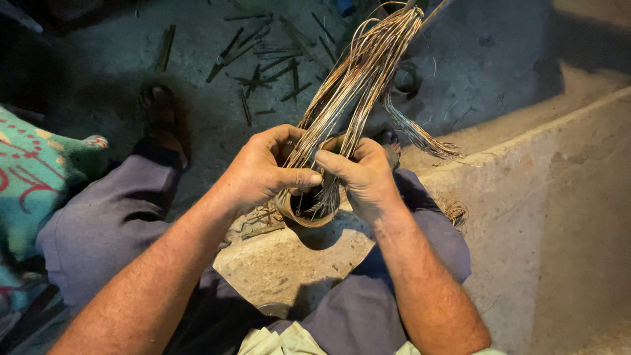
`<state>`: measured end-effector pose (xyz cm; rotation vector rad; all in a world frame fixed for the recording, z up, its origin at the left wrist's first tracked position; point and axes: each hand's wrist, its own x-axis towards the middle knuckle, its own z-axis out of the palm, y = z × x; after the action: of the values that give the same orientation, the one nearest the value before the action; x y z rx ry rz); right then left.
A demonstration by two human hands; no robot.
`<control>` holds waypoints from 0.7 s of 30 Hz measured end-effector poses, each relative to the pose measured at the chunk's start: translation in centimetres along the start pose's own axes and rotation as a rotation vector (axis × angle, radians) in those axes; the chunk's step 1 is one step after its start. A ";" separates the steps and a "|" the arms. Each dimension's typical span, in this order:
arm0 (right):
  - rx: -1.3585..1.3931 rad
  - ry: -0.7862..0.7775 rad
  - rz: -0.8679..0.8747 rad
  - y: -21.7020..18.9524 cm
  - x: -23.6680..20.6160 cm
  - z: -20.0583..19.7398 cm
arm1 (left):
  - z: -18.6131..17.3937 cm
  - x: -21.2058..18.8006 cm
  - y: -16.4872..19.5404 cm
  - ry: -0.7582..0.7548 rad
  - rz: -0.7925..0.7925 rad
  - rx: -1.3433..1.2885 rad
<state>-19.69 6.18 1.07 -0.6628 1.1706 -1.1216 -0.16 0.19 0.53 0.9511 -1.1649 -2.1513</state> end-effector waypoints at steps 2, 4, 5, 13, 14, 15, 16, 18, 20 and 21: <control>-0.002 0.003 0.001 -0.1 0.0 0.1 | 0.1 0.0 -0.1 -0.013 0.020 -0.012; 0.024 0.015 0.015 0.0 0.1 0.0 | 0.2 0.0 -0.2 -0.013 0.013 -0.004; 0.051 0.022 0.028 0.1 0.1 -0.1 | 0.2 0.0 -0.2 -0.005 -0.003 0.011; 0.204 0.044 0.035 0.2 0.6 -0.6 | -0.7 0.3 -1.0 -0.025 -0.033 -0.136; 0.219 0.027 0.026 0.1 0.5 -0.6 | -0.8 0.3 -1.2 -0.023 -0.028 -0.122; 0.234 0.012 0.016 0.1 0.5 -0.5 | -0.9 0.3 -1.3 -0.021 -0.024 -0.109; 0.196 0.009 0.016 0.0 0.4 -0.5 | -0.9 0.4 -1.4 -0.021 -0.013 -0.105; 0.120 0.004 0.017 0.0 0.3 -0.5 | -0.9 0.4 -1.4 -0.020 0.010 -0.096; 0.091 0.013 0.020 0.0 0.3 -0.3 | -0.8 0.4 -1.4 -0.025 -0.001 -0.058; 0.076 0.016 0.022 0.0 0.3 -0.3 | -0.7 0.3 -1.3 -0.027 -0.006 -0.038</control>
<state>-19.98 5.90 0.87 -0.5819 1.1406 -1.1489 0.02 0.27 -1.00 0.9127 -1.1307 -2.1899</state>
